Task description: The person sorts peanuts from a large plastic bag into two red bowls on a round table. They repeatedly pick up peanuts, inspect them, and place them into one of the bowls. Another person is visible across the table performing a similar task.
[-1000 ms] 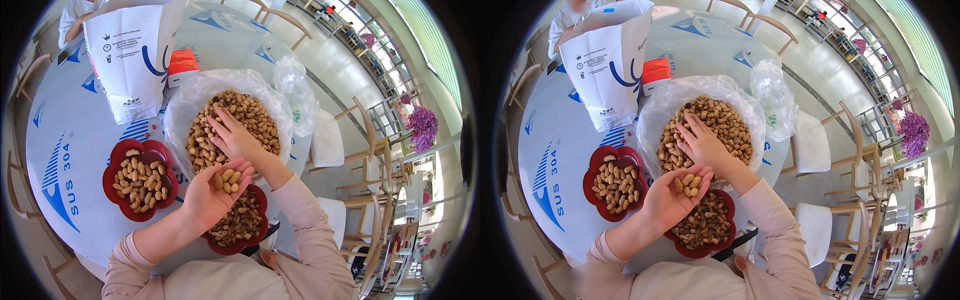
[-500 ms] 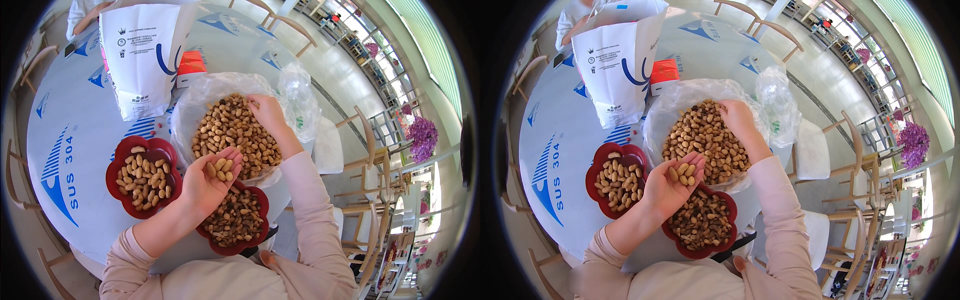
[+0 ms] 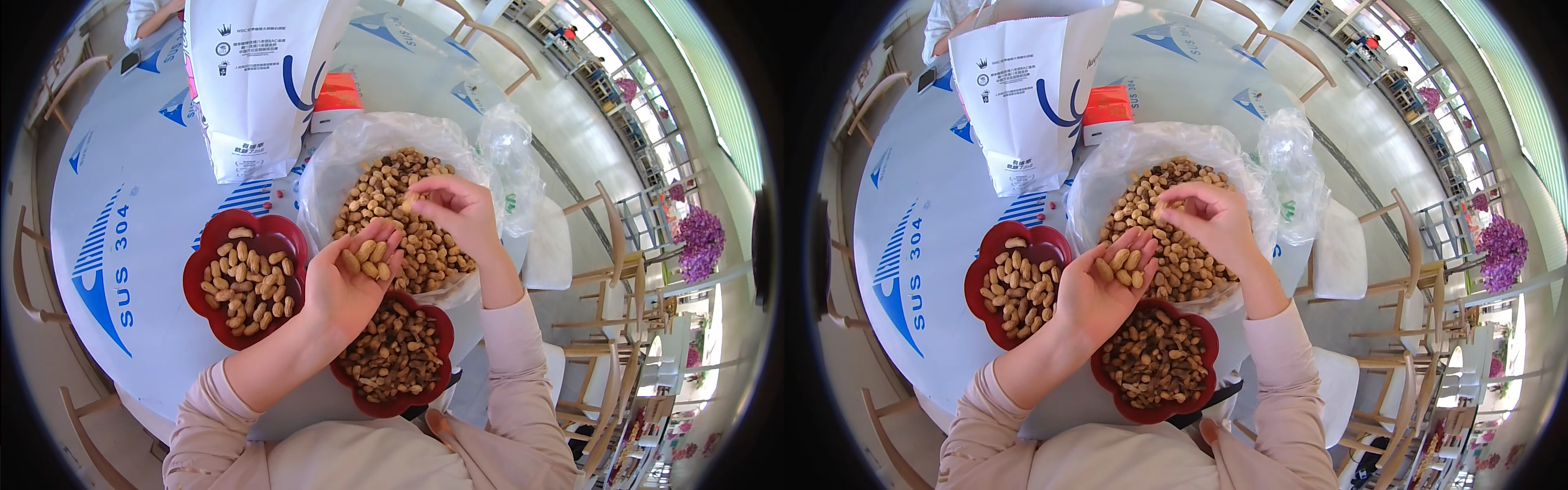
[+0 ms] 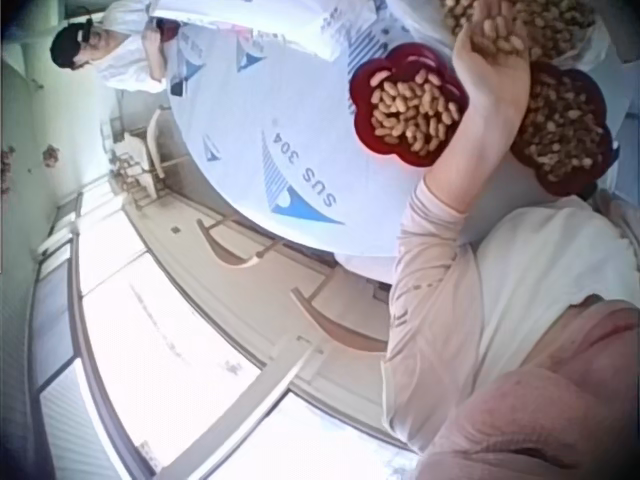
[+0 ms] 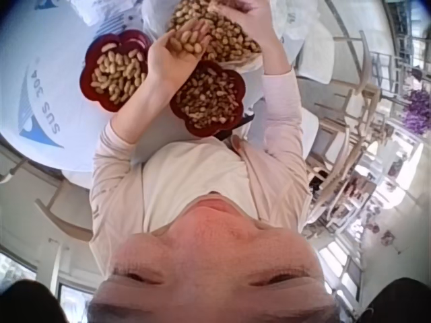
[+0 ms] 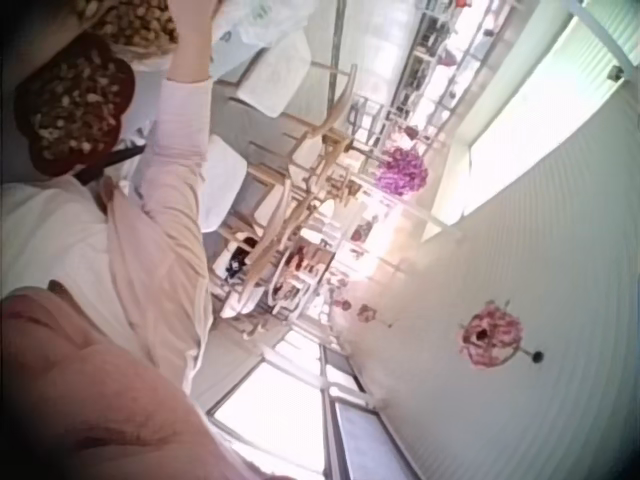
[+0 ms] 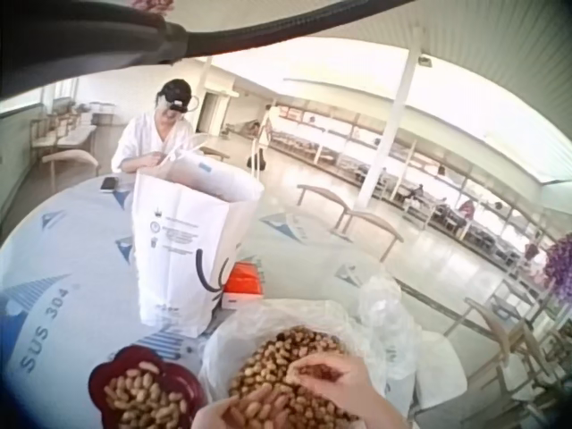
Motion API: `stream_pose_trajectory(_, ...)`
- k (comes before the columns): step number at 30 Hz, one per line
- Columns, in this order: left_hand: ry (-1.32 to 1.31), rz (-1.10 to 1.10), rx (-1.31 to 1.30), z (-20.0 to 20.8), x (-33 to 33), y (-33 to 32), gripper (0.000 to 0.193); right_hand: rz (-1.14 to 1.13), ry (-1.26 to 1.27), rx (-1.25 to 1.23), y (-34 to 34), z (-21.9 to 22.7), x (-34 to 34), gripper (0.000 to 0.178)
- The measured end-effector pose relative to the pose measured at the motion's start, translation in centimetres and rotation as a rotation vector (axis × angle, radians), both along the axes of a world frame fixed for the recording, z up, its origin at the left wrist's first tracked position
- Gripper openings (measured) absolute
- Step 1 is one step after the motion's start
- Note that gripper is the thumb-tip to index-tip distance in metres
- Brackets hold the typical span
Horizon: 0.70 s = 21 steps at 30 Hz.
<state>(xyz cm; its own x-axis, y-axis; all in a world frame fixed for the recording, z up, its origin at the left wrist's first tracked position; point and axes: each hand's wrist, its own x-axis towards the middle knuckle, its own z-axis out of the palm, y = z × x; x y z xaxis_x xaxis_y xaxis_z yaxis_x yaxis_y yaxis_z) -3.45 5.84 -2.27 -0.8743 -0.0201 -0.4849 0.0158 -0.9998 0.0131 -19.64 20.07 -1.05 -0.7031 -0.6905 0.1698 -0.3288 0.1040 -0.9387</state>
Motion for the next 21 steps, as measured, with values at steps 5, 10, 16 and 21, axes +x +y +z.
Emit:
stream_pose_trajectory(5,0.041,0.000,0.088,-0.3,0.0,0.2,0.045,0.316,0.061,-0.066,0.3,2.0,2.9,0.023)
stream_pose_trajectory(10,0.081,-0.005,0.117,0.7,0.5,-0.9,0.045,0.076,-0.068,-0.230,2.3,0.8,4.6,0.017)
stream_pose_trajectory(16,0.193,0.072,-0.107,1.8,4.4,-9.0,0.048,-0.083,-0.063,-0.243,7.1,-1.9,7.2,0.015)
stream_pose_trajectory(21,0.087,0.053,-0.838,2.3,9.1,-14.4,0.058,-0.216,-0.118,-0.259,10.6,-4.2,8.6,0.014)
